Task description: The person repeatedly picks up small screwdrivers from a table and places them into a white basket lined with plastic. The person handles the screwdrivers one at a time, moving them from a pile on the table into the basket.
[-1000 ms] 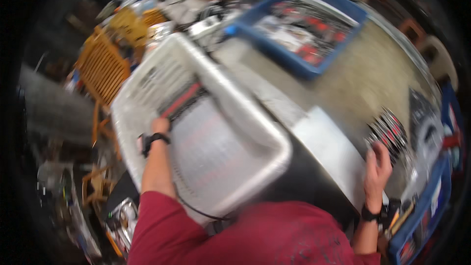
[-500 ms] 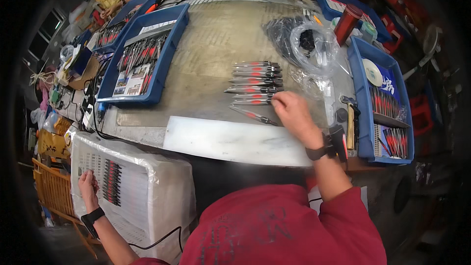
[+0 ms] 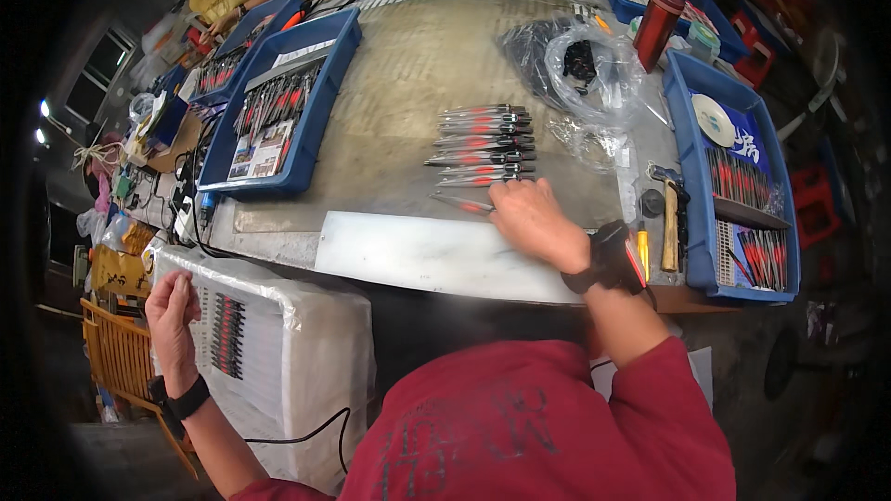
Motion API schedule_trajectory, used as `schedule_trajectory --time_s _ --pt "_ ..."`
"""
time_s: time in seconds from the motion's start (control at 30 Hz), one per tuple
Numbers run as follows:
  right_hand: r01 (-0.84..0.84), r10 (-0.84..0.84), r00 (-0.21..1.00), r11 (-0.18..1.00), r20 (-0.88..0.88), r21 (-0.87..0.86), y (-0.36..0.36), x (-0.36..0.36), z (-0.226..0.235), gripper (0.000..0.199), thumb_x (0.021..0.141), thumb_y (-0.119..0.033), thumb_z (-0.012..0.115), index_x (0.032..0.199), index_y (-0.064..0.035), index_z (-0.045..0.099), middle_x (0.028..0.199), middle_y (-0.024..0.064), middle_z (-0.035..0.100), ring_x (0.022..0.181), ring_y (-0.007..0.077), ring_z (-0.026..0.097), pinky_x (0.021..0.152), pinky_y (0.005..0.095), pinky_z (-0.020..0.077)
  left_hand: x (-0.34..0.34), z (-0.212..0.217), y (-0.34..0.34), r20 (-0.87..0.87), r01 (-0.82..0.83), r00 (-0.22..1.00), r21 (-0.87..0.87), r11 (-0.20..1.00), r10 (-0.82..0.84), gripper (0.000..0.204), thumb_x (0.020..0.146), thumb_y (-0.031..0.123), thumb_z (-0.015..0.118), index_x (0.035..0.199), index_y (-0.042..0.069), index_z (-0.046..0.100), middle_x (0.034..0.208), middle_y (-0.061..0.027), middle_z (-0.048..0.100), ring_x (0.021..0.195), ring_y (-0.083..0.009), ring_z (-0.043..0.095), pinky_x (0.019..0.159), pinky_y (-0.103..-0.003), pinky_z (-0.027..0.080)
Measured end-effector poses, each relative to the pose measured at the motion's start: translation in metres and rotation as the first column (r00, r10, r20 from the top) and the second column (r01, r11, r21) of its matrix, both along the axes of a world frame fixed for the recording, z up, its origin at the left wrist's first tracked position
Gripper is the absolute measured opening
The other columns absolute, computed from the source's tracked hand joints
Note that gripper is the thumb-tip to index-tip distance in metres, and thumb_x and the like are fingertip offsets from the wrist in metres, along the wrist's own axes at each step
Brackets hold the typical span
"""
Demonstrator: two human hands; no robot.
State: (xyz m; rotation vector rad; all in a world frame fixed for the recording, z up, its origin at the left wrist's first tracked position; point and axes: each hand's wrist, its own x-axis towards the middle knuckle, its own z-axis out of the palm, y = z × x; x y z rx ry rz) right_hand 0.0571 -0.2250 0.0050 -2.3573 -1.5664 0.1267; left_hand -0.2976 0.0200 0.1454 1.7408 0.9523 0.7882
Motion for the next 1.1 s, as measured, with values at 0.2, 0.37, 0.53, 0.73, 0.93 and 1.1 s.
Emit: schedule_trajectory --time_s 0.2,0.37,0.53,0.73,0.93,1.1 --pt "-0.042 0.055 0.975 0.997 -0.215 0.062 0.007 0.000 0.014 0.022 0.074 -0.016 0.058 0.089 -0.0006 0.053 0.077 0.0114 0.056 0.071 0.0227 0.052 0.066 0.0347 0.0387 0.036 0.002 -0.034 -0.023 0.144 0.989 -0.079 0.986 -0.146 0.013 0.082 0.008 0.054 0.089 -0.002 0.058 0.064 0.0017 0.051 0.054 -0.0044 0.043 0.049 -0.017 0.034" --pt "0.073 0.194 0.629 0.950 -0.753 0.305 0.018 -0.038 0.041 0.020 0.078 -0.016 0.060 0.086 0.0001 0.051 0.071 -0.0003 0.048 0.061 0.0067 0.041 0.053 0.0219 0.0355 0.059 -0.006 -0.057 -0.102 0.322 0.934 -0.182 0.929 -0.343 0.019 0.082 0.011 0.054 0.093 -0.003 0.058 0.068 -0.0010 0.054 0.057 -0.0052 0.047 0.050 -0.019 0.039" --pt "0.021 0.386 0.612 0.865 -0.690 0.502 0.042 -0.098 0.061 0.019 0.078 -0.013 0.060 0.086 0.0014 0.053 0.074 0.0015 0.051 0.067 0.0089 0.046 0.061 0.0226 0.0393 0.087 -0.028 -0.080 -0.037 0.386 0.901 -0.385 0.839 -0.431 0.023 0.084 0.015 0.053 0.097 -0.003 0.058 0.074 -0.0027 0.058 0.058 -0.0061 0.051 0.050 -0.018 0.042" --pt "-0.110 0.472 0.753 0.778 -0.459 0.618 0.067 -0.134 0.075 0.016 0.074 -0.007 0.060 0.087 0.0009 0.056 0.076 0.0108 0.056 0.066 0.0198 0.053 0.061 0.0285 0.0422 0.090 -0.039 -0.087 0.235 0.359 0.930 -0.428 0.830 -0.281 0.020 0.085 0.016 0.053 0.094 -0.001 0.060 0.076 -0.0012 0.058 0.061 -0.0046 0.050 0.051 -0.017 0.042" --pt "-0.044 0.489 0.689 0.765 -0.535 0.643 0.073 -0.137 0.062 0.035 0.077 -0.008 0.055 0.110 0.0033 0.049 0.091 0.0083 0.055 0.082 0.0151 0.051 0.077 0.0268 0.0400 0.053 -0.029 -0.044 0.386 0.227 0.907 -0.118 0.967 -0.166 0.015 0.087 0.017 0.049 0.091 0.003 0.053 0.075 0.0006 0.051 0.063 -0.0048 0.048 0.049 -0.020 0.044" --pt "0.172 0.389 0.586 0.797 -0.710 0.579 0.067 -0.121 0.037 0.027 0.083 -0.004 0.052 0.109 0.0039 0.049 0.103 0.0083 0.053 0.093 0.0137 0.050 0.084 0.0266 0.0383 -0.030 -0.036 0.047 0.229 -0.339 0.924 0.120 0.933 0.307 0.019 0.086 0.020 0.048 0.095 0.004 0.054 0.079 -0.0007 0.056 0.064 -0.0062 0.052 0.048 -0.019 0.044"
